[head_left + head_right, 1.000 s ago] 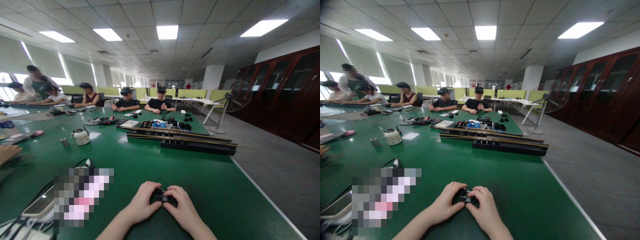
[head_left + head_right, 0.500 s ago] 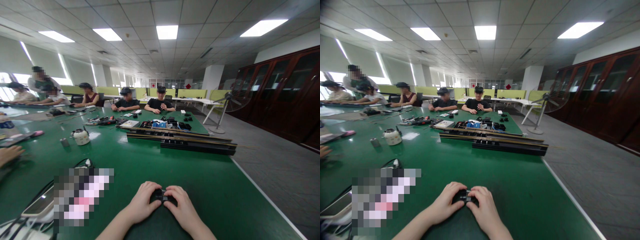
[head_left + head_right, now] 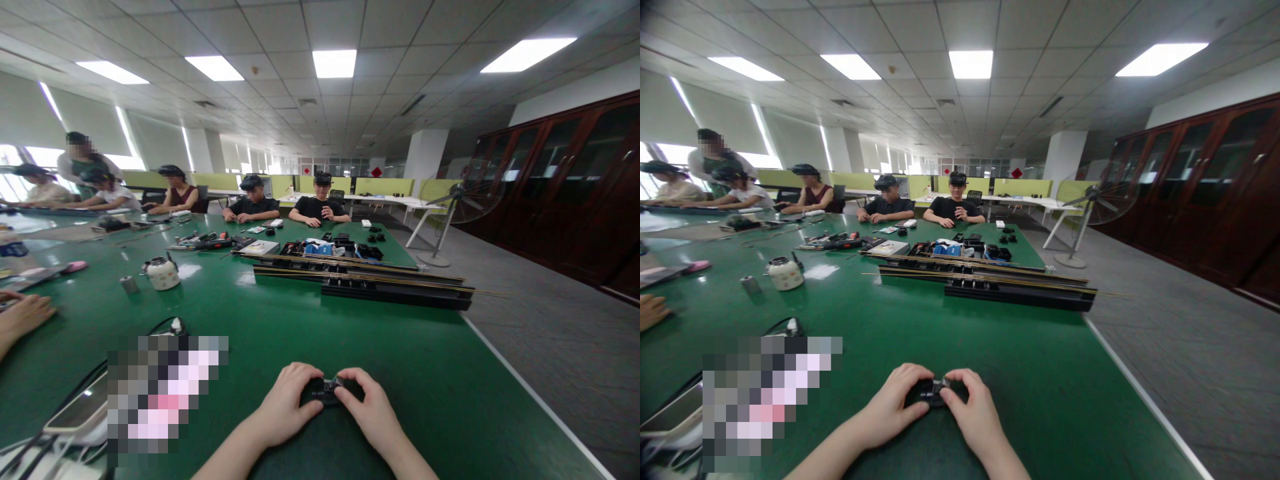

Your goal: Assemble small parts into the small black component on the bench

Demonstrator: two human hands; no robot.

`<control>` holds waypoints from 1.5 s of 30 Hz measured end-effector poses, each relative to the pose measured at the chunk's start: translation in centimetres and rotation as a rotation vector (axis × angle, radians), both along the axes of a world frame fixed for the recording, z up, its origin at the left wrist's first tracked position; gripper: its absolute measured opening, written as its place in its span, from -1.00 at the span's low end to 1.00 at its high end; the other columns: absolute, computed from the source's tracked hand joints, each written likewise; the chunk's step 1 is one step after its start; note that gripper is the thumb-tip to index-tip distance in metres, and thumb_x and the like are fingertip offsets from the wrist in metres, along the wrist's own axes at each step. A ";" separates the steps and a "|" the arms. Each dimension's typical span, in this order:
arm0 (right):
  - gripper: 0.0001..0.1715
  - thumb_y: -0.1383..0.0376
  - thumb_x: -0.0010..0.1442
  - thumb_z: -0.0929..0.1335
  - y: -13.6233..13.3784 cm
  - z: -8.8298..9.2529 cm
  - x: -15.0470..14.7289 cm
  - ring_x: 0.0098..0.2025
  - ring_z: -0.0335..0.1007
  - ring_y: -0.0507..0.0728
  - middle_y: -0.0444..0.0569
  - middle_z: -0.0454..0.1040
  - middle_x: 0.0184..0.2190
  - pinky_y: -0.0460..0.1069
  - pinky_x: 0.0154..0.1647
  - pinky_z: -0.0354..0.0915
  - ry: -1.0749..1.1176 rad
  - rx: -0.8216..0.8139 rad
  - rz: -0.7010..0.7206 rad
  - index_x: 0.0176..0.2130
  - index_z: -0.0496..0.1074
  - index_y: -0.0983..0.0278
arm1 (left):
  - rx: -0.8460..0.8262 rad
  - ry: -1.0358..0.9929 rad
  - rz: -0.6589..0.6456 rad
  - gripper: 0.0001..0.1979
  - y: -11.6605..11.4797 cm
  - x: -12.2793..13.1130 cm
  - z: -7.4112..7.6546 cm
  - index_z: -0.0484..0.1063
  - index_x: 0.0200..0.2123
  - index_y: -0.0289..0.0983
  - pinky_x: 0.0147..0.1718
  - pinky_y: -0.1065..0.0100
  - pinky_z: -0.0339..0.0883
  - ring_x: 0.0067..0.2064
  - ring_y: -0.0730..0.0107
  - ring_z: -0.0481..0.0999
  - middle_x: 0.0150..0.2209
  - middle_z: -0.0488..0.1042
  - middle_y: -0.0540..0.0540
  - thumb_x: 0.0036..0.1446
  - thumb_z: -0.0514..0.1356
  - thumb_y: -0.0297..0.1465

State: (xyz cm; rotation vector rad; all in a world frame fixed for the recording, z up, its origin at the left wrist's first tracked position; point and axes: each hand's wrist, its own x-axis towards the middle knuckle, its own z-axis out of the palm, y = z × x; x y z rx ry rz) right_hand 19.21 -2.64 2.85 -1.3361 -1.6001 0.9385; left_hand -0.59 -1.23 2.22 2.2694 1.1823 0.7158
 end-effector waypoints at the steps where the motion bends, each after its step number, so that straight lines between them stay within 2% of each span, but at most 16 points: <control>1: -0.80 0.22 -0.01 0.34 0.0 0.0 0.0 -0.15 0.38 0.19 -0.06 0.50 -0.28 0.05 -0.04 0.22 0.010 -0.014 -0.011 -0.30 0.44 0.20 | 0.001 0.000 0.001 -0.63 0.0 0.0 0.0 0.31 -0.09 -0.16 -0.03 0.22 0.16 -0.03 0.18 0.30 -0.09 0.39 -0.07 -0.03 0.21 -0.47; 11: -0.78 0.18 0.01 0.36 0.7 -1.3 0.4 -0.21 0.42 0.18 -0.03 0.52 -0.33 0.07 -0.08 0.27 0.133 0.016 -0.041 -0.31 0.42 0.24 | -0.013 0.001 0.007 -0.63 -0.2 0.1 0.3 0.32 -0.10 -0.17 -0.03 0.24 0.16 -0.04 0.20 0.30 -0.10 0.39 -0.07 -0.04 0.22 -0.49; 20: -0.67 0.11 -0.10 0.43 1.0 -1.1 0.5 -0.25 0.46 0.19 -0.01 0.53 -0.38 0.07 -0.14 0.33 0.340 -0.011 -0.116 -0.34 0.42 0.27 | -0.010 0.004 0.000 -0.64 0.0 0.1 0.3 0.32 -0.09 -0.17 -0.02 0.23 0.15 -0.03 0.19 0.30 -0.09 0.39 -0.07 -0.02 0.20 -0.47; 28: -0.61 0.10 -0.11 0.44 1.4 -2.1 0.8 -0.16 0.46 0.20 0.00 0.54 -0.31 0.08 -0.06 0.31 0.511 -0.053 -0.148 -0.29 0.39 0.24 | -0.011 -0.004 -0.003 -0.62 -0.1 0.1 0.2 0.32 -0.09 -0.16 -0.02 0.22 0.14 -0.03 0.18 0.29 -0.09 0.39 -0.07 -0.03 0.21 -0.48; 45: -0.51 0.02 -0.13 0.44 1.6 -2.2 1.3 -0.18 0.45 0.21 0.01 0.54 -0.31 0.09 -0.05 0.29 0.584 -0.072 -0.241 -0.26 0.41 0.27 | 0.010 0.002 -0.001 -0.61 -0.1 0.1 -0.1 0.32 -0.08 -0.17 -0.01 0.22 0.14 -0.03 0.19 0.30 -0.09 0.39 -0.08 -0.03 0.21 -0.49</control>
